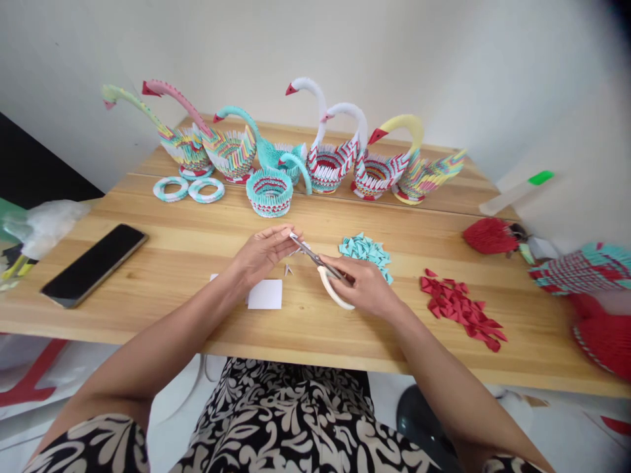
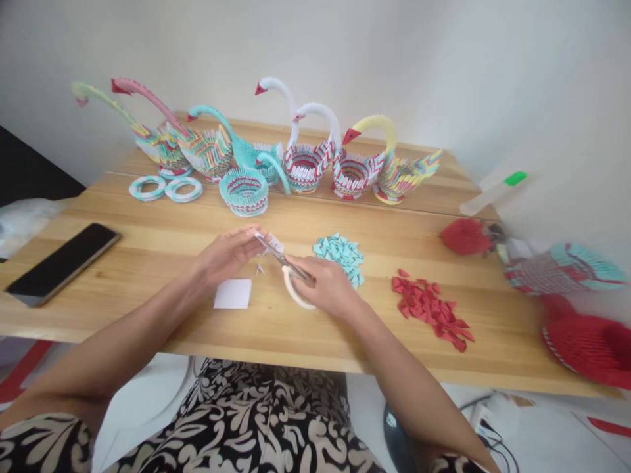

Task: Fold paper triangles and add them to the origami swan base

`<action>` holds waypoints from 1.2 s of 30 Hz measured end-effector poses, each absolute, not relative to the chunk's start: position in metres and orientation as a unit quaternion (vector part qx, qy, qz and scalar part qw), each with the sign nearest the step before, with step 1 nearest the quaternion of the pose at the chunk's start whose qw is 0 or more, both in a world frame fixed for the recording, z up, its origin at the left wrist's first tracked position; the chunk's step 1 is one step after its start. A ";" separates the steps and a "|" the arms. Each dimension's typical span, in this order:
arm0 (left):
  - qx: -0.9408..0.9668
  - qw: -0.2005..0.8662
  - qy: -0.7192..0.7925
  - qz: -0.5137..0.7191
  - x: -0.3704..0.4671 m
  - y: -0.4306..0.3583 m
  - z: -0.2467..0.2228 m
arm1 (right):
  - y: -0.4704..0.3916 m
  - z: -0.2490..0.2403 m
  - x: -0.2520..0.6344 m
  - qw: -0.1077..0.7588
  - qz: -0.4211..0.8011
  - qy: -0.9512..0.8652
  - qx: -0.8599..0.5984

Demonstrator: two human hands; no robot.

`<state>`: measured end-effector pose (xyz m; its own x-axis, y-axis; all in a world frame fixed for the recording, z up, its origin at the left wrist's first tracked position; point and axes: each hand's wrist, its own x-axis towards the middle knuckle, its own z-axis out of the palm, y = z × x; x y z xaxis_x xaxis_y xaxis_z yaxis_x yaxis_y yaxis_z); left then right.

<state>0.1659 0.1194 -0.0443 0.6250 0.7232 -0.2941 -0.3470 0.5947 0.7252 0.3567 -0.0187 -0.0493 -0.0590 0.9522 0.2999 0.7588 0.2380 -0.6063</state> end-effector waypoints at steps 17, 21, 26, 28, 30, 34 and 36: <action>0.306 0.830 0.302 0.355 0.163 0.131 -0.048 | -0.017 -0.032 0.404 0.419 0.277 -0.576 -0.645; 0.311 0.836 0.291 0.347 0.163 0.132 -0.050 | -0.014 -0.042 0.445 0.421 0.065 -0.491 -0.760; 0.330 0.829 0.292 0.343 0.163 0.128 -0.047 | -0.013 -0.054 0.475 0.225 -0.036 -0.465 -0.856; 0.343 0.819 0.301 0.347 0.163 0.128 -0.046 | -0.012 -0.060 0.479 0.184 -0.036 -0.453 -0.871; 0.359 0.808 0.308 0.350 0.162 0.129 -0.046 | -0.011 -0.065 0.482 0.162 -0.041 -0.440 -0.882; 0.386 0.795 0.299 0.360 0.163 0.130 -0.046 | -0.010 -0.066 0.484 0.134 -0.044 -0.432 -0.891; 0.391 0.790 0.297 0.367 0.164 0.129 -0.047 | -0.010 -0.060 0.478 0.135 -0.069 -0.433 -0.888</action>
<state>0.1635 0.1285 -0.0467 0.5537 0.8125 -0.1823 -0.3476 0.4245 0.8360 0.4779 -0.0096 -0.0600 0.6149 0.7514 0.2394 0.7886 -0.5878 -0.1805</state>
